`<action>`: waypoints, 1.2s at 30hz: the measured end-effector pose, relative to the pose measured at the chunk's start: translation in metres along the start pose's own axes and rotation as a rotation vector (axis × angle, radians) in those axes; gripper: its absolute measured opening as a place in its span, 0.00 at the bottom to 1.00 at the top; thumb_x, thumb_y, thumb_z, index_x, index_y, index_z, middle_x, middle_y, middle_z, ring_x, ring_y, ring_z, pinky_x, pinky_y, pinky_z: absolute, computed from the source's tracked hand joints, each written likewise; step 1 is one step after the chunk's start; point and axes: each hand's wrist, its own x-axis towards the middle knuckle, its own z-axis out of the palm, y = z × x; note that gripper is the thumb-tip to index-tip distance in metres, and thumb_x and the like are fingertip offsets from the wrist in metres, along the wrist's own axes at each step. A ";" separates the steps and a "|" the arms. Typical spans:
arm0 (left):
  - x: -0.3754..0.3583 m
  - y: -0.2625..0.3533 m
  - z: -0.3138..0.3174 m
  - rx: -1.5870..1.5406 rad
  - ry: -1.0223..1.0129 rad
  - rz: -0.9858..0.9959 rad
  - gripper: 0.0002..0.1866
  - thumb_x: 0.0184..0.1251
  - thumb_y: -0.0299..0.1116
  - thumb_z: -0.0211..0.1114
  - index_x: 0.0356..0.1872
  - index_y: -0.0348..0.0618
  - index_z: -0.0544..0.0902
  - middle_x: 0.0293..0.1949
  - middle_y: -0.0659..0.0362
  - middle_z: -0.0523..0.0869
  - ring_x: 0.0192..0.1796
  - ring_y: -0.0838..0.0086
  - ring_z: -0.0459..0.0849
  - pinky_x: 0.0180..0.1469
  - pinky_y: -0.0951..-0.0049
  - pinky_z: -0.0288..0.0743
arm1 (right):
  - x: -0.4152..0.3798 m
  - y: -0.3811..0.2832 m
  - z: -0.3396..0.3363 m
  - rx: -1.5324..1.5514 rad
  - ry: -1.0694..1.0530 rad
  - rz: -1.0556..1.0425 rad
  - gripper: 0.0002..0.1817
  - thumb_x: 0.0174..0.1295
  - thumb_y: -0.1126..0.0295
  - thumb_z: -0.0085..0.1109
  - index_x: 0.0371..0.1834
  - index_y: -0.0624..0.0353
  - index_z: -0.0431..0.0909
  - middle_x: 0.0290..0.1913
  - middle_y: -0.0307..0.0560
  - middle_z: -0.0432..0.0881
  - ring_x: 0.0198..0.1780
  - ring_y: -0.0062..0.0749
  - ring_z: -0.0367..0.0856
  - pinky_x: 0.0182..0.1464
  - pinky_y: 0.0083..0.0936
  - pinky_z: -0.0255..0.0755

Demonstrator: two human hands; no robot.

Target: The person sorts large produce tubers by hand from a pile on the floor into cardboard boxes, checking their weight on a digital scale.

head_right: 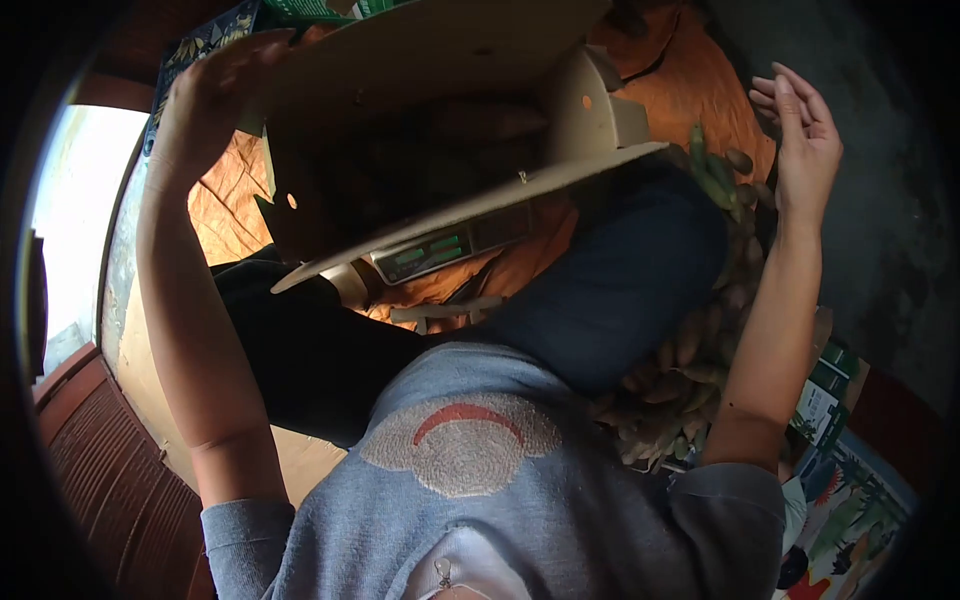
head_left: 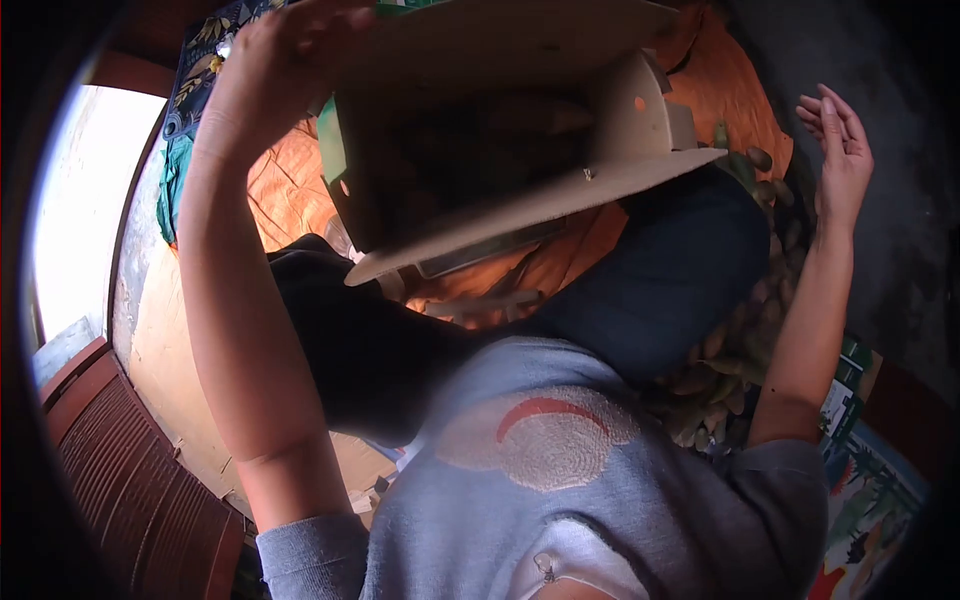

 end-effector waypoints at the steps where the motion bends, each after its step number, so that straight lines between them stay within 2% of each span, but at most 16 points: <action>1: -0.002 -0.001 -0.002 -0.091 -0.019 -0.037 0.15 0.70 0.37 0.54 0.54 0.50 0.78 0.45 0.56 0.84 0.49 0.74 0.82 0.47 0.75 0.76 | -0.009 0.022 -0.014 0.022 0.061 0.078 0.18 0.68 0.62 0.49 0.49 0.67 0.75 0.39 0.49 0.82 0.41 0.26 0.80 0.44 0.17 0.72; 2: -0.001 -0.001 -0.007 -0.177 -0.023 -0.074 0.15 0.70 0.37 0.53 0.55 0.51 0.77 0.48 0.57 0.83 0.52 0.74 0.81 0.49 0.74 0.76 | -0.020 0.044 -0.025 0.034 0.067 0.192 0.19 0.68 0.60 0.49 0.48 0.67 0.75 0.38 0.49 0.82 0.40 0.25 0.80 0.43 0.18 0.72; 4: 0.001 -0.013 -0.010 -0.069 0.002 -0.048 0.15 0.70 0.37 0.52 0.56 0.51 0.77 0.50 0.58 0.82 0.56 0.72 0.78 0.54 0.73 0.73 | -0.054 0.099 -0.046 0.059 0.083 0.412 0.22 0.68 0.55 0.47 0.45 0.66 0.76 0.35 0.48 0.82 0.39 0.23 0.80 0.42 0.19 0.73; 6: 0.002 -0.021 -0.013 -0.097 -0.004 -0.041 0.16 0.70 0.39 0.52 0.56 0.52 0.77 0.50 0.58 0.83 0.57 0.72 0.78 0.58 0.71 0.70 | -0.098 0.180 -0.065 -0.107 -0.025 0.637 0.20 0.67 0.55 0.47 0.41 0.64 0.77 0.33 0.51 0.83 0.38 0.32 0.82 0.42 0.28 0.75; 8: 0.003 -0.027 -0.013 -0.092 0.000 -0.085 0.17 0.70 0.41 0.52 0.56 0.53 0.76 0.50 0.58 0.83 0.57 0.72 0.77 0.59 0.71 0.69 | -0.153 0.232 -0.064 -0.313 -0.201 0.809 0.20 0.67 0.56 0.47 0.41 0.64 0.77 0.33 0.51 0.83 0.38 0.33 0.82 0.42 0.29 0.75; 10: 0.003 -0.023 -0.013 -0.088 -0.001 -0.151 0.18 0.70 0.42 0.52 0.56 0.49 0.77 0.49 0.57 0.83 0.57 0.71 0.78 0.59 0.71 0.69 | -0.209 0.254 -0.055 -0.485 -0.372 0.893 0.19 0.67 0.56 0.47 0.41 0.63 0.77 0.33 0.51 0.83 0.38 0.34 0.82 0.41 0.29 0.75; 13: 0.003 -0.032 -0.010 -0.251 0.004 -0.146 0.19 0.70 0.43 0.52 0.56 0.45 0.77 0.50 0.55 0.82 0.55 0.70 0.79 0.58 0.71 0.70 | -0.282 0.263 -0.040 -0.622 -0.577 0.917 0.19 0.67 0.56 0.46 0.40 0.63 0.77 0.33 0.51 0.83 0.38 0.35 0.82 0.41 0.30 0.75; 16: 0.002 -0.012 -0.006 -0.146 0.080 -0.132 0.19 0.66 0.49 0.56 0.50 0.50 0.81 0.44 0.56 0.85 0.51 0.72 0.82 0.53 0.71 0.72 | -0.330 0.261 -0.027 -0.688 -0.689 0.912 0.18 0.67 0.57 0.46 0.40 0.63 0.77 0.32 0.51 0.83 0.38 0.36 0.82 0.41 0.31 0.75; 17: 0.004 -0.012 -0.008 -0.161 0.038 -0.197 0.22 0.66 0.52 0.56 0.52 0.51 0.80 0.47 0.58 0.84 0.56 0.73 0.78 0.58 0.70 0.69 | -0.341 0.260 -0.023 -0.696 -0.711 0.910 0.18 0.66 0.57 0.46 0.40 0.63 0.77 0.32 0.51 0.83 0.38 0.36 0.82 0.41 0.31 0.75; 19: 0.004 -0.011 -0.008 -0.140 0.025 -0.210 0.19 0.69 0.44 0.53 0.55 0.47 0.77 0.50 0.57 0.82 0.55 0.72 0.78 0.58 0.71 0.69 | -0.357 0.261 -0.018 -0.707 -0.727 0.902 0.18 0.66 0.58 0.46 0.40 0.63 0.77 0.32 0.51 0.83 0.38 0.37 0.82 0.41 0.31 0.75; 21: 0.004 -0.007 -0.008 -0.102 0.014 -0.227 0.17 0.72 0.39 0.50 0.56 0.44 0.76 0.52 0.57 0.81 0.56 0.71 0.78 0.59 0.70 0.69 | -0.366 0.260 -0.010 -0.710 -0.738 0.886 0.18 0.66 0.58 0.46 0.40 0.62 0.77 0.32 0.51 0.83 0.38 0.37 0.82 0.41 0.32 0.75; 24: 0.005 -0.018 -0.006 -0.287 0.050 -0.143 0.19 0.69 0.44 0.54 0.54 0.46 0.78 0.48 0.56 0.83 0.55 0.71 0.79 0.60 0.71 0.68 | -0.374 0.261 0.001 -0.712 -0.749 0.852 0.17 0.66 0.58 0.46 0.39 0.62 0.77 0.32 0.52 0.83 0.38 0.38 0.82 0.40 0.32 0.75; 26: 0.006 -0.022 -0.009 -0.308 0.062 -0.183 0.16 0.71 0.36 0.52 0.55 0.43 0.77 0.51 0.57 0.82 0.56 0.72 0.77 0.59 0.71 0.68 | -0.379 0.262 0.006 -0.709 -0.745 0.829 0.17 0.66 0.59 0.45 0.39 0.62 0.77 0.32 0.52 0.83 0.38 0.39 0.82 0.40 0.33 0.75; 30: 0.007 -0.037 -0.012 -0.275 0.025 -0.131 0.17 0.72 0.31 0.46 0.56 0.41 0.76 0.56 0.56 0.78 0.60 0.71 0.74 0.63 0.68 0.66 | -0.380 0.260 0.025 -0.699 -0.752 0.769 0.16 0.66 0.60 0.45 0.39 0.62 0.77 0.32 0.52 0.83 0.38 0.40 0.82 0.40 0.33 0.75; 34: 0.006 -0.068 -0.011 -0.356 -0.029 -0.146 0.19 0.74 0.35 0.43 0.58 0.36 0.73 0.57 0.53 0.76 0.61 0.68 0.73 0.64 0.66 0.65 | -0.382 0.261 0.045 -0.689 -0.767 0.703 0.16 0.66 0.60 0.45 0.38 0.61 0.77 0.32 0.52 0.83 0.38 0.41 0.82 0.40 0.34 0.75; 36: 0.005 -0.060 -0.007 -0.362 -0.021 -0.168 0.20 0.74 0.37 0.44 0.58 0.36 0.72 0.58 0.52 0.75 0.61 0.65 0.73 0.65 0.64 0.64 | -0.381 0.262 0.051 -0.692 -0.764 0.658 0.15 0.66 0.61 0.45 0.38 0.61 0.77 0.32 0.52 0.83 0.38 0.42 0.82 0.39 0.35 0.75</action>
